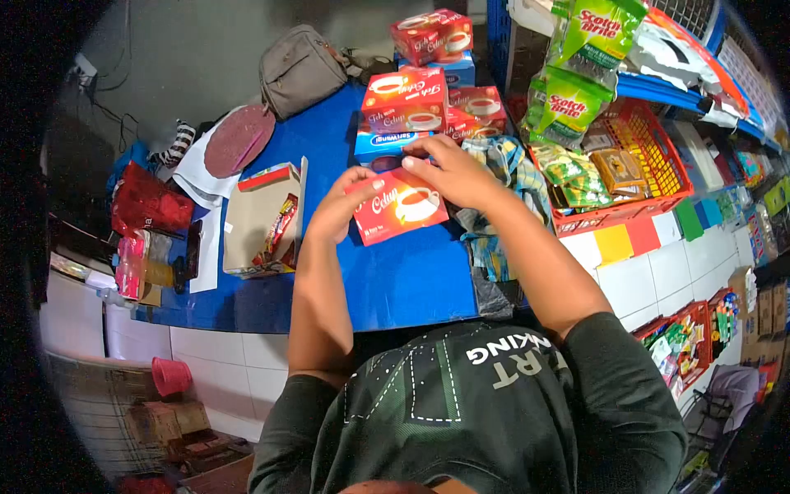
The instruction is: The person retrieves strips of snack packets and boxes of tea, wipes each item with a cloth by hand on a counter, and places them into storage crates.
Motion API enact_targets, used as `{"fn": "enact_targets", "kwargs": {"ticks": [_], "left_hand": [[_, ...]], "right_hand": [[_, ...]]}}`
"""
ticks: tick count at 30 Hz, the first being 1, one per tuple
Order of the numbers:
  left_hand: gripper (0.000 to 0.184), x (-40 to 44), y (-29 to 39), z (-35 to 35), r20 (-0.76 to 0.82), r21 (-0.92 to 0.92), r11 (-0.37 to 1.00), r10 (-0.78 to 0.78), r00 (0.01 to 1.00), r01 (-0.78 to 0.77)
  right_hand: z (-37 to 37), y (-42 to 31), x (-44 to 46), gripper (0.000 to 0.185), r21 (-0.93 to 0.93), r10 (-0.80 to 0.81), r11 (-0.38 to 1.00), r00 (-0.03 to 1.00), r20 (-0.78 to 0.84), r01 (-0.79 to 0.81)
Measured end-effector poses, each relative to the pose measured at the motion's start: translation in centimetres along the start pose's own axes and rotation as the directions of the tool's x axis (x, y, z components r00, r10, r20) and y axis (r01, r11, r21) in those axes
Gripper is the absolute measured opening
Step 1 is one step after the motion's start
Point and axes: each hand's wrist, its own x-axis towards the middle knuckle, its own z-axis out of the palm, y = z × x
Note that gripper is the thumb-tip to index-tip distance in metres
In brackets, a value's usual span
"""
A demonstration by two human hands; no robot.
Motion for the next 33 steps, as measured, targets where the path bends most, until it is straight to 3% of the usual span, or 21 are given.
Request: {"fn": "enact_targets", "kwargs": {"ticks": [1, 3, 4, 6, 11, 13, 14, 15, 16, 17, 19, 20, 21, 23, 24, 26, 27, 29, 30, 31, 33], "left_hand": [[0.046, -0.8, -0.2, 0.1, -0.006, 0.073, 0.997, -0.04, 0.999, 0.041], [0.048, -3.0, -0.8, 0.6, -0.023, 0.137, 0.986, -0.087, 0.996, 0.089], [0.054, -4.4, -0.9, 1.2, -0.044, 0.134, 0.991, 0.012, 0.999, -0.006], [0.066, -6.9, -1.4, 2.7, -0.092, 0.127, 0.971, 0.216, 0.972, -0.204], [0.077, -10.2, -5.3, 5.2, -0.17, 0.042, 0.948, 0.317, 0.933, -0.314], [0.076, -11.1, -6.8, 5.6, -0.119, 0.165, 0.918, 0.382, 0.916, -0.361], [0.075, -11.6, -7.4, 5.8, -0.09, 0.225, 0.898, 0.405, 0.91, -0.378], [0.075, -12.3, -7.4, 6.1, -0.1, 0.213, 0.901, 0.404, 0.909, -0.378], [0.075, -13.0, -7.3, 6.3, -0.074, 0.263, 0.889, 0.406, 0.911, -0.375], [0.074, -13.7, -7.1, 6.6, -0.049, 0.312, 0.875, 0.404, 0.914, -0.37], [0.074, -14.6, -7.6, 7.4, -0.032, 0.348, 0.868, 0.39, 0.92, -0.355], [0.074, -14.7, -7.8, 7.8, -0.038, 0.327, 0.871, 0.4, 0.916, -0.367], [0.074, -14.7, -7.9, 8.1, -0.041, 0.307, 0.873, 0.411, 0.911, -0.38], [0.073, -14.4, -8.3, 8.2, -0.041, 0.28, 0.877, 0.417, 0.908, -0.39], [0.072, -14.1, -8.9, 8.0, -0.062, -0.005, 0.938, 0.344, 0.937, -0.345], [0.07, -13.7, -9.7, 7.7, -0.033, -0.548, 0.817, 0.194, 0.981, -0.18], [0.07, -13.7, -9.8, 7.7, -0.032, -0.555, 0.812, 0.196, 0.98, -0.181], [0.069, -13.9, -9.4, 7.9, -0.087, -0.12, 0.938, 0.317, 0.944, -0.326], [0.068, -14.1, -9.2, 7.9, -0.092, 0.116, 0.922, 0.38, 0.92, -0.369], [0.068, -14.2, -9.1, 7.8, -0.093, 0.109, 0.923, 0.38, 0.92, -0.37], [0.067, -14.4, -8.7, 7.5, -0.074, 0.38, 0.845, 0.434, 0.898, -0.377]], "right_hand": [[-1.3, -1.1, -0.7, 0.043, -0.006, -0.007, 1.0, 1.0, 0.004, 0.007], [-3.9, -3.1, -2.9, 0.052, -0.261, 0.104, 0.961, 0.993, 0.052, -0.087], [-4.3, -2.4, -4.2, 0.052, -0.262, 0.105, 0.961, 0.993, 0.062, -0.085], [-4.7, -0.5, -6.7, 0.056, -0.712, -0.164, 0.7, 0.983, -0.087, 0.054], [-3.3, 3.6, -10.9, 0.05, -0.748, -0.128, 0.663, 0.98, -0.152, -0.03], [-4.9, 4.2, -11.3, 0.045, -0.399, 0.01, 0.909, 0.963, -0.269, -0.121], [-5.2, 4.3, -11.5, 0.044, -0.187, 0.103, 0.968, 0.948, -0.302, -0.165], [-5.6, 2.9, -11.4, 0.044, -0.198, 0.103, 0.966, 0.951, -0.291, -0.165], [-6.3, 1.5, -11.4, 0.043, 0.084, 0.104, 0.993, 0.928, -0.359, -0.079], [-7.1, -0.2, -11.4, 0.042, 0.354, 0.131, 0.935, 0.899, -0.418, 0.029], [-6.8, -7.0, -11.4, 0.048, 0.318, -0.065, 0.94, 0.978, -0.198, 0.126], [-6.3, -10.3, -11.1, 0.051, 0.012, -0.237, 0.971, 0.969, -0.069, 0.239], [-5.2, -12.5, -10.8, 0.054, -0.274, -0.358, 0.886, 0.928, 0.106, 0.373], [-0.9, -14.0, -11.1, 0.065, -0.38, -0.326, 0.82, 0.895, 0.306, 0.429], [2.0, -13.1, -11.7, 0.067, -0.422, -0.347, 0.785, 0.887, 0.305, 0.453], [4.0, -11.8, -12.5, 0.069, -0.468, -0.358, 0.75, 0.882, 0.306, 0.467], [3.5, -11.5, -12.5, 0.07, -0.444, -0.332, 0.777, 0.89, 0.313, 0.446], [2.3, -10.9, -12.4, 0.072, -0.392, -0.279, 0.828, 0.901, 0.332, 0.401], [1.6, -10.5, -12.5, 0.072, -0.395, -0.274, 0.827, 0.901, 0.337, 0.4], [0.6, -10.0, -12.7, 0.071, -0.404, -0.252, 0.834, 0.911, 0.326, 0.376], [-1.2, -9.0, -13.0, 0.069, -0.419, -0.228, 0.836, 0.919, 0.322, 0.354]]}}
